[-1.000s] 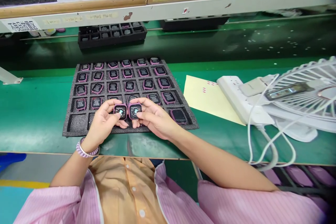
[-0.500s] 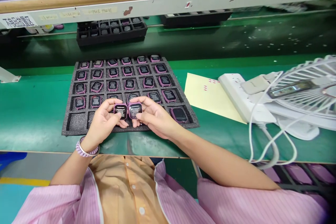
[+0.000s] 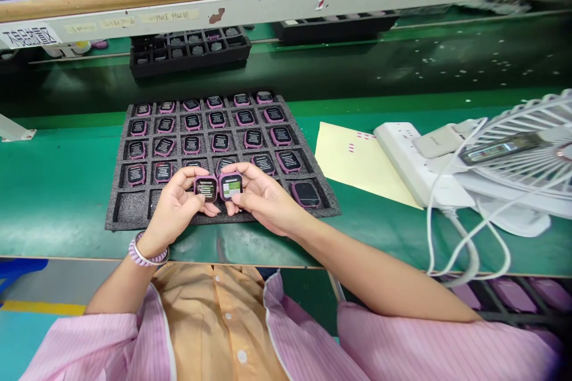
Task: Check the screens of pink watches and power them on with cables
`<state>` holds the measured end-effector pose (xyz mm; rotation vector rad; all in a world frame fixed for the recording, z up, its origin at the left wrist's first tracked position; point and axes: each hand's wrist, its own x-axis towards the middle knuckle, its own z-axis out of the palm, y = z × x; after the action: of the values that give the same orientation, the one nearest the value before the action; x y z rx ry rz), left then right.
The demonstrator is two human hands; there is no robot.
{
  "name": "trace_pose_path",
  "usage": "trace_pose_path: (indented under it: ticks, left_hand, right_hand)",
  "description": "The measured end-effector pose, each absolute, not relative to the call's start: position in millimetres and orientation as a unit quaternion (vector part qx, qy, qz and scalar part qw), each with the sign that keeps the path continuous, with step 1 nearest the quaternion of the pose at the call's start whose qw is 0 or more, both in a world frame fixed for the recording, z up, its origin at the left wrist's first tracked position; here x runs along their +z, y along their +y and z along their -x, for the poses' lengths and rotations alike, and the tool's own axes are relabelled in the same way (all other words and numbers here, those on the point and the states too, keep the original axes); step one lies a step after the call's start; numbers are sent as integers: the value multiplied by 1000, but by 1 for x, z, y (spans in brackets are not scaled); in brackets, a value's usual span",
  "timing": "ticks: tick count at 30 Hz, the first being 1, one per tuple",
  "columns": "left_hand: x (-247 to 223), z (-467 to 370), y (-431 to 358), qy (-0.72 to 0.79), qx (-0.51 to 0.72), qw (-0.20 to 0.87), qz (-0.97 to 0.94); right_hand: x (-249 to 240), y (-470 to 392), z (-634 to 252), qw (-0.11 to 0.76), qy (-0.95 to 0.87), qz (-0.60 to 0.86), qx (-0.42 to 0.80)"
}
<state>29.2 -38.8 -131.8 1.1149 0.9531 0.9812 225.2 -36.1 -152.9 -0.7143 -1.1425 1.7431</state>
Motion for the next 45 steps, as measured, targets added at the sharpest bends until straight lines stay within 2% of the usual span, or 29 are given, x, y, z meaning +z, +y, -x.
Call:
trace_pose_path:
  ticks: [13,45]
  left_hand:
    - [-133,-25,-40,387,429,684,-446]
    - [-132,-27,-41,414,424,646,-481]
  right_hand:
    - [-150,-37,-224,465,-389,299,737]
    - [-147,-40,-226,452,-424,301,725]
